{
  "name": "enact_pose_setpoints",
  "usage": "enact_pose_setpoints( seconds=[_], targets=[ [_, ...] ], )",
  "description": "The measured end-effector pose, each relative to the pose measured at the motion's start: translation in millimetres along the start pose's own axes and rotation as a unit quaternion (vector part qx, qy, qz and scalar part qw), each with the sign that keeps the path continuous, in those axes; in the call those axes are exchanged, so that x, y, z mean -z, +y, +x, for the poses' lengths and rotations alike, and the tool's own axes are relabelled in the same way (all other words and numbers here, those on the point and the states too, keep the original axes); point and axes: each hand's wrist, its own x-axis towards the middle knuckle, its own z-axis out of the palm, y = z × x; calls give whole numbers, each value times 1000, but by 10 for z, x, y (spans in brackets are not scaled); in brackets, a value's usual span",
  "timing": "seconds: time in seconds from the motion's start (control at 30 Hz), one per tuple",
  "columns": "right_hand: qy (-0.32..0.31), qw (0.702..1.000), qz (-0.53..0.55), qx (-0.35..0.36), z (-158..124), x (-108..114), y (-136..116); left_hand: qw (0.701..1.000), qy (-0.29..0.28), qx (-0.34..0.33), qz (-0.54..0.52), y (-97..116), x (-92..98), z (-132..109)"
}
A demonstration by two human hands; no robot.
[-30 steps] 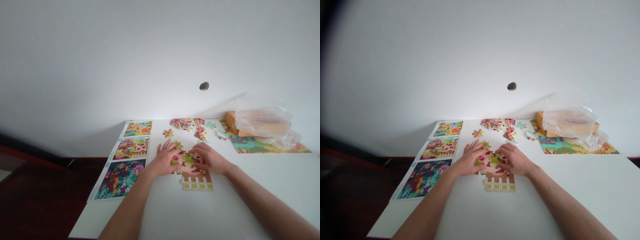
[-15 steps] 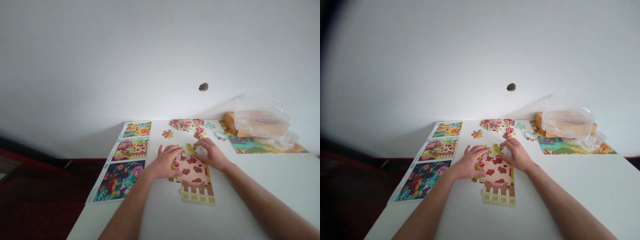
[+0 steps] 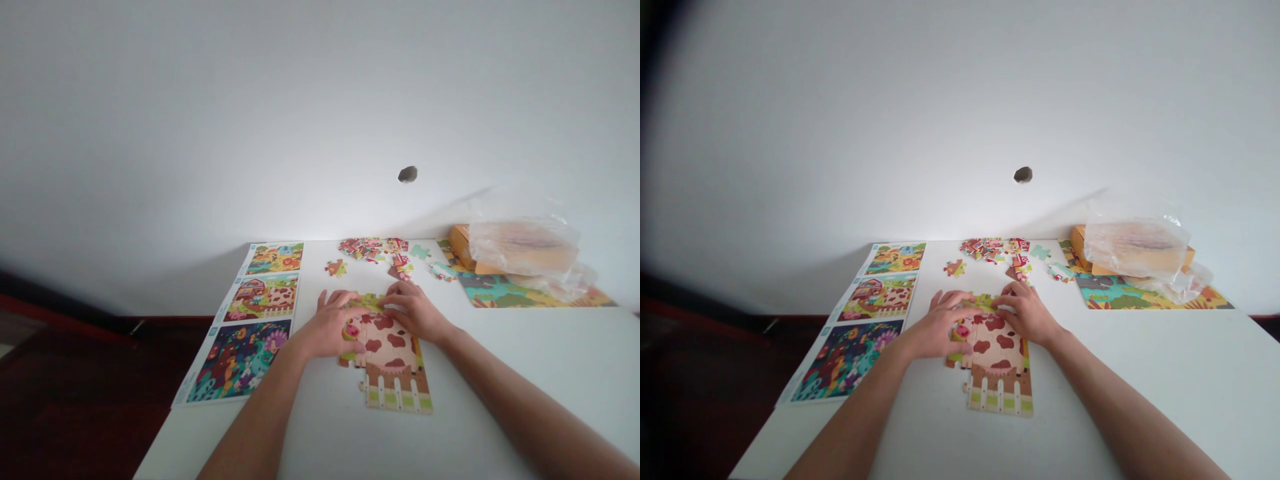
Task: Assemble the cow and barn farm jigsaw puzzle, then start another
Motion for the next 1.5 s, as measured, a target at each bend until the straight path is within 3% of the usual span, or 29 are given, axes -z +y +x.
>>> enact_pose_setpoints(
  seconds=[0.53,0.8,0.97,1.13,1.3,1.5],
  targets=[
    [-17,999,-2,27,-27,29,-53,1000,9,6,2,-22,-17,13],
    [108,993,25,41,7,121,-204,1000,1,13,3,16,7,5],
    [-23,996,40,81,-7,80,-245,1000,7,12,6,10,-4,-1],
    [51,996,52,47,-10,99,-324,1000,13,9,10,0,-14,2],
    [-47,996,37,63,-8,101,-345,1000,12,13,9,17,-10,0],
    [-63,993,30,93,-4,60,-381,1000,22,12,10,11,-20,7]
  ],
)
